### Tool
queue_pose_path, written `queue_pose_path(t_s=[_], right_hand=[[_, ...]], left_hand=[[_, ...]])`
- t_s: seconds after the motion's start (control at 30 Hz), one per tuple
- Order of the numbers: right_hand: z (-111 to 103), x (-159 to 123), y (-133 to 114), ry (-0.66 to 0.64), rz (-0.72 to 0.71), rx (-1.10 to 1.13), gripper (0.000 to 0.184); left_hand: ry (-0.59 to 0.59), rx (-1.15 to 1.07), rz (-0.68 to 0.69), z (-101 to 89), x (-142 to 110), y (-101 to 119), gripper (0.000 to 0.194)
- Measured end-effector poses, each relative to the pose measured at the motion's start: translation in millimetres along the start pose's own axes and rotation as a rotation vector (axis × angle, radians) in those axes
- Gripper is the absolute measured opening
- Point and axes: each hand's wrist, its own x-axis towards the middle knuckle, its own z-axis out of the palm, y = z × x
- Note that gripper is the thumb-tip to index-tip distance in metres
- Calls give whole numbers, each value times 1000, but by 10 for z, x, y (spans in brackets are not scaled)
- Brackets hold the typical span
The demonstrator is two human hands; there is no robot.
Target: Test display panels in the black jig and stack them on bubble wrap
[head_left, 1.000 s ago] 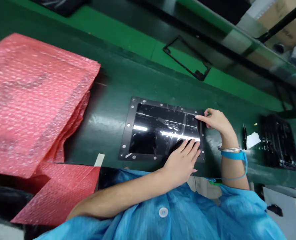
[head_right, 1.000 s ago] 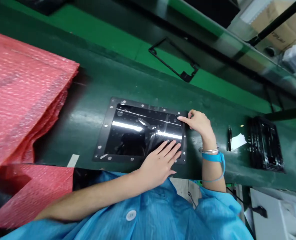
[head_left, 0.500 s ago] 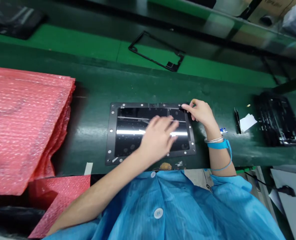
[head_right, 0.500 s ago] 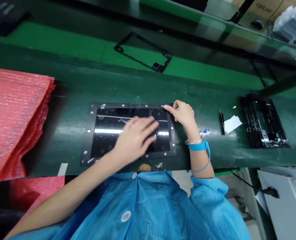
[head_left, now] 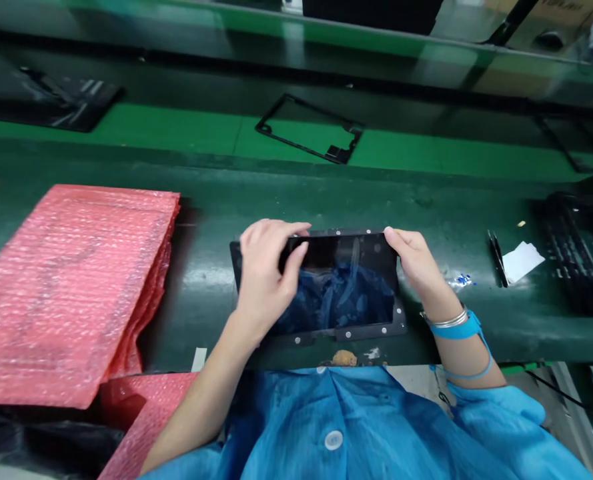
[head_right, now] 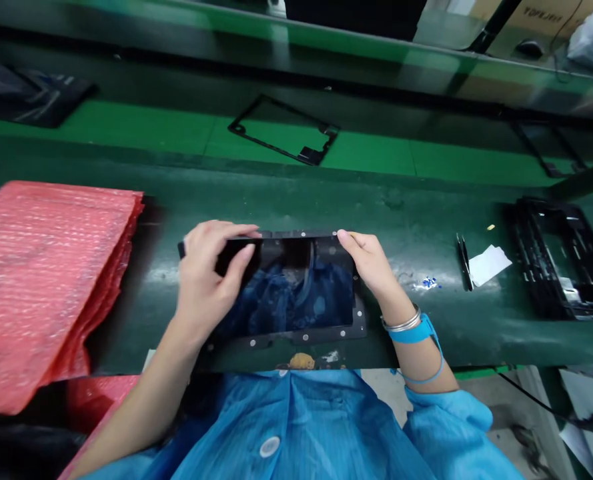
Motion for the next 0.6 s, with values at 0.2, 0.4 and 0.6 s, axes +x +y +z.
queue_pose_path(t_s=[0.2,0.4,0.6], right_hand=[[98,-87,-94,61,45,134,61],[42,-129,-200,3,60,171,57],[35,-157,-185,-184,144,278,45]], left_hand=[[194,-475,-641,-188,-169,-396,25],[421,-784,-786,-209,7,-435,46],[588,-847,-839,-262,317,-617,45]])
